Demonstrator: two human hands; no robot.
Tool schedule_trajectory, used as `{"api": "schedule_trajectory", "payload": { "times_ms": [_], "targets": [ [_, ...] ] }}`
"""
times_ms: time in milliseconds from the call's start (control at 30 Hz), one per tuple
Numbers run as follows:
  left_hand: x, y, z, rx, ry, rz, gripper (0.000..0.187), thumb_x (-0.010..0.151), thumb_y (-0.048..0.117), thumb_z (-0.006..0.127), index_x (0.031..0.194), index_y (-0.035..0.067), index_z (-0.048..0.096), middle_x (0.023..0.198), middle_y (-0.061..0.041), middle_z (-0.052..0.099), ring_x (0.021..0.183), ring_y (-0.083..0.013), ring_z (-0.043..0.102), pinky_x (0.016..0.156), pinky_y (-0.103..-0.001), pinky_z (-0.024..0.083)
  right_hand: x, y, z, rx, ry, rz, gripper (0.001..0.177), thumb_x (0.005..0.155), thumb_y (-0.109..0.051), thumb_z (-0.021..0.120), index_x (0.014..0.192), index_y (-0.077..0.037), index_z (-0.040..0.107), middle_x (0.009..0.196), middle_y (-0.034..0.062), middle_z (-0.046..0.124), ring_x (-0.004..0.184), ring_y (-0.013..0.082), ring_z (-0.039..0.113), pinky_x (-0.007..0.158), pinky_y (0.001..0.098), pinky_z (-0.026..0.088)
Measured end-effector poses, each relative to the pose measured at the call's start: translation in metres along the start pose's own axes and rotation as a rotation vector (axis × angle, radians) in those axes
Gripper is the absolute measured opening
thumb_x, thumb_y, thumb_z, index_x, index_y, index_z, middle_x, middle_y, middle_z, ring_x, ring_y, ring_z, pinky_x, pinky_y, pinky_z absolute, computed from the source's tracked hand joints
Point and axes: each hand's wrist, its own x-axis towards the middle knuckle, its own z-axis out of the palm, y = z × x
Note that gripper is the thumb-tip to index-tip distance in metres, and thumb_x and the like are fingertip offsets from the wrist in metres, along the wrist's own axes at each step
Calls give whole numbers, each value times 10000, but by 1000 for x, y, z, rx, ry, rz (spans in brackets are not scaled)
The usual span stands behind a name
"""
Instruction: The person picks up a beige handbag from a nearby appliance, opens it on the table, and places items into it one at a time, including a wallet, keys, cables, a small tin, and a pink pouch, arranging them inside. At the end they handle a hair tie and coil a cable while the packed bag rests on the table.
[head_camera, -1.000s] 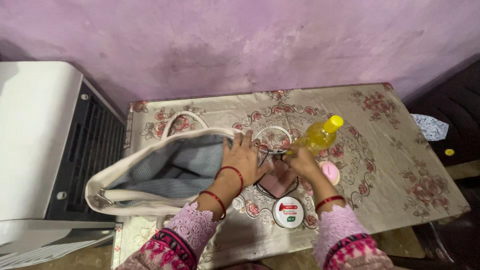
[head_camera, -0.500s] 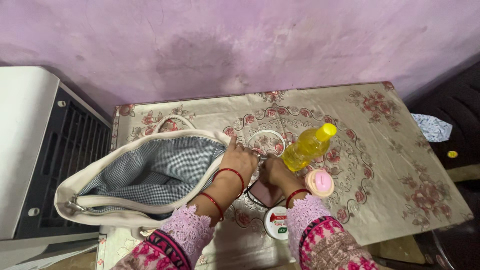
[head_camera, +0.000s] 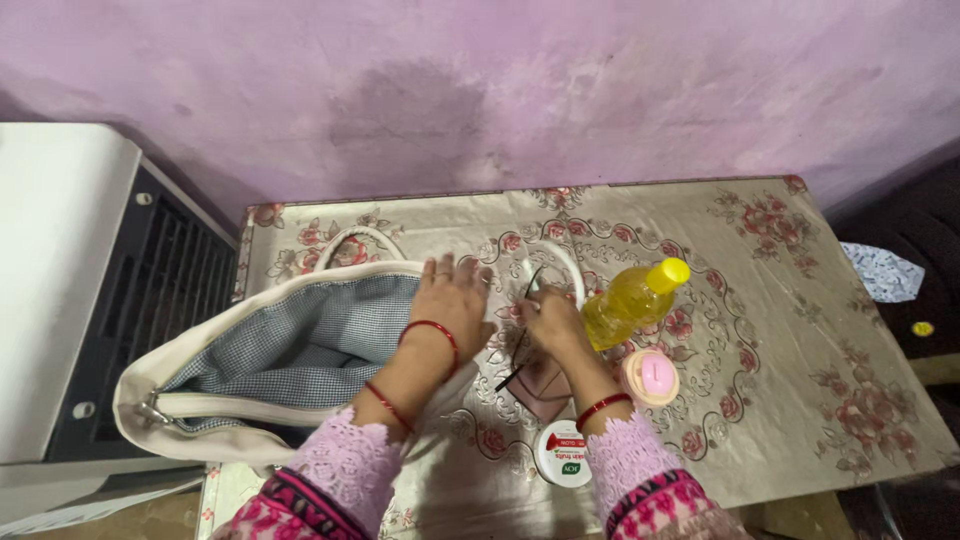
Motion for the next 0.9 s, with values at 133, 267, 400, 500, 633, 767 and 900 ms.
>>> {"api": "schedule_trajectory", "payload": {
  "times_ms": [133,267,400,500,633,767,900],
  "targets": [
    [-17,-34,-8,-161,-18,-55,888,903,661,528,1569,130,278,1633,-166,207,1534,-376,95,1218,-575,41,-12,-29,-15,30,149,-151,499,935,-501,650,1041,-28,771,1119,257,707,1081,425,673,949,497,515],
    [-34,-58,-2,-239,7,-35,782,941,698,410,1542,199,365,1682,-102,163,1562,-359,50,1210,-623,1,-13,-32,-18,-175,-5,38,501,890,-508,713,987,-21,782,1032,270,714,1052,416,695,955,489,531],
    [-54,-77,7,-199,80,-9,605,948,517,526,1516,327,438,1664,-100,211,1547,-365,97,1216,-624,6,-16,-40,-24,-559,12,-133,208,806,-170,691,949,-87,818,1054,209,749,1041,357,736,961,442,578],
    [-71,-94,5,-153,152,16,615,899,333,640,1489,400,482,1660,-87,248,1544,-350,133,1221,-619,8,-35,-55,-48,-391,98,-20,214,877,-135,664,1024,-191,809,1113,178,730,1049,375,708,928,489,560],
    [-98,-108,-9,-29,105,-71,590,910,290,673,1463,429,520,1695,-68,218,1589,-306,129,1271,-602,19,-56,-87,-77,-415,263,-155,282,850,-39,650,946,-230,834,1164,112,695,1132,357,640,928,489,545],
    [-120,-110,2,81,-46,-171,644,848,296,706,1459,347,509,1701,-84,63,1571,-338,26,1254,-599,35,-68,-108,-91,-192,340,-339,195,937,-123,638,1006,-159,817,1161,141,704,1109,335,670,988,469,547],
    [-105,-115,51,631,206,124,593,832,221,688,1414,212,570,1711,-109,-17,1550,-374,-17,1237,-583,97,-90,-134,-80,105,8,-71,388,823,-436,780,973,-79,798,1062,146,781,1031,302,743,948,461,555]
  ]
}}
